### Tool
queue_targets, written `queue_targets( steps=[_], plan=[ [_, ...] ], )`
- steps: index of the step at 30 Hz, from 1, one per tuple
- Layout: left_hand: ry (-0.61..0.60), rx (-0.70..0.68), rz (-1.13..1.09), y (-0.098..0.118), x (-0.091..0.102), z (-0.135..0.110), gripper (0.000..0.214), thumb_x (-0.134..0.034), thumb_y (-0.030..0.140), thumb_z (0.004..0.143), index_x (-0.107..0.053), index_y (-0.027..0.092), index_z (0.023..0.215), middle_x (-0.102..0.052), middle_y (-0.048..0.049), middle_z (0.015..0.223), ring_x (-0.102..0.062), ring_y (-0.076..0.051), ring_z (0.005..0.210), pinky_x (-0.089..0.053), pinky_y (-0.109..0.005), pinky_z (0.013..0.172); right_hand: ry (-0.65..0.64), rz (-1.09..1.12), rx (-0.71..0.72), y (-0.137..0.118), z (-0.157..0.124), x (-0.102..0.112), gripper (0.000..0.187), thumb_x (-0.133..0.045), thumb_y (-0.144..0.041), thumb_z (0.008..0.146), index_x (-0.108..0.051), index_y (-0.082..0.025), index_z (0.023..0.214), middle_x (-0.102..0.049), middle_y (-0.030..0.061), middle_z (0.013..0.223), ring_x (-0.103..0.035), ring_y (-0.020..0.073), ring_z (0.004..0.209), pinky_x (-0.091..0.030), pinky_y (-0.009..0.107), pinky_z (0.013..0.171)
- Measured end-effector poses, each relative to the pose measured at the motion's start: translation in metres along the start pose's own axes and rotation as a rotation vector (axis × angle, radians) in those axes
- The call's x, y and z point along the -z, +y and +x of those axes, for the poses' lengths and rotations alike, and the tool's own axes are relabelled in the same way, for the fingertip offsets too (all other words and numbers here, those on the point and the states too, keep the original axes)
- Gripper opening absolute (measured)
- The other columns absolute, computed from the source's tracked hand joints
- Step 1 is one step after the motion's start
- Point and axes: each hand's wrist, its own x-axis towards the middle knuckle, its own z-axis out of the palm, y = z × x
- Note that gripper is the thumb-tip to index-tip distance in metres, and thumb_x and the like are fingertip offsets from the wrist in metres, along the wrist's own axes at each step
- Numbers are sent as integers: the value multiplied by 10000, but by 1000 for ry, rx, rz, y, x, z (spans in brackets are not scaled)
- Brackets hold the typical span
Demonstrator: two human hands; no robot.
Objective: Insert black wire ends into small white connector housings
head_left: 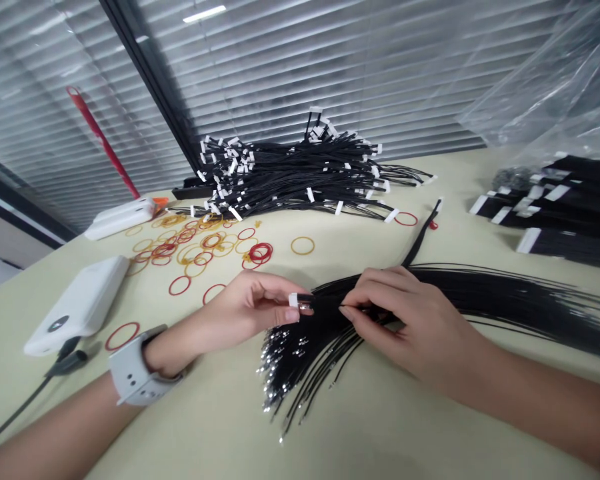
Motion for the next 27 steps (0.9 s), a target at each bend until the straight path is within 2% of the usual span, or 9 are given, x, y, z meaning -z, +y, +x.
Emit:
queue_targets(
  steps=[8,18,27],
  plan=[
    [-12,-3,-43,1,-2,-2,152,-622,105,737,-675,151,872,-708,-26,841,-624,-98,723,-481,-164,640,-33,51,-47,-1,-1,1,110,-490,-146,810,-561,-183,735,-563,-27,682,-495,93,638,-370,259,662],
    [-3,34,-64,0,-3,-1,167,-653,114,710,-687,160,868,-714,-24,840,-637,-103,740,-491,-169,672,-65,96,-148,-3,1,2,128,-515,-167,786,-569,-194,673,-555,-41,630,-477,92,614,-351,247,611],
    [-4,28,-58,0,-3,0,173,-652,106,709,-692,175,863,-719,-22,848,-641,-108,742,-496,-176,670,-62,139,-134,-3,2,2,119,-517,-148,773,-562,-191,671,-562,-38,637,-484,89,616,-353,241,593]
  ],
)
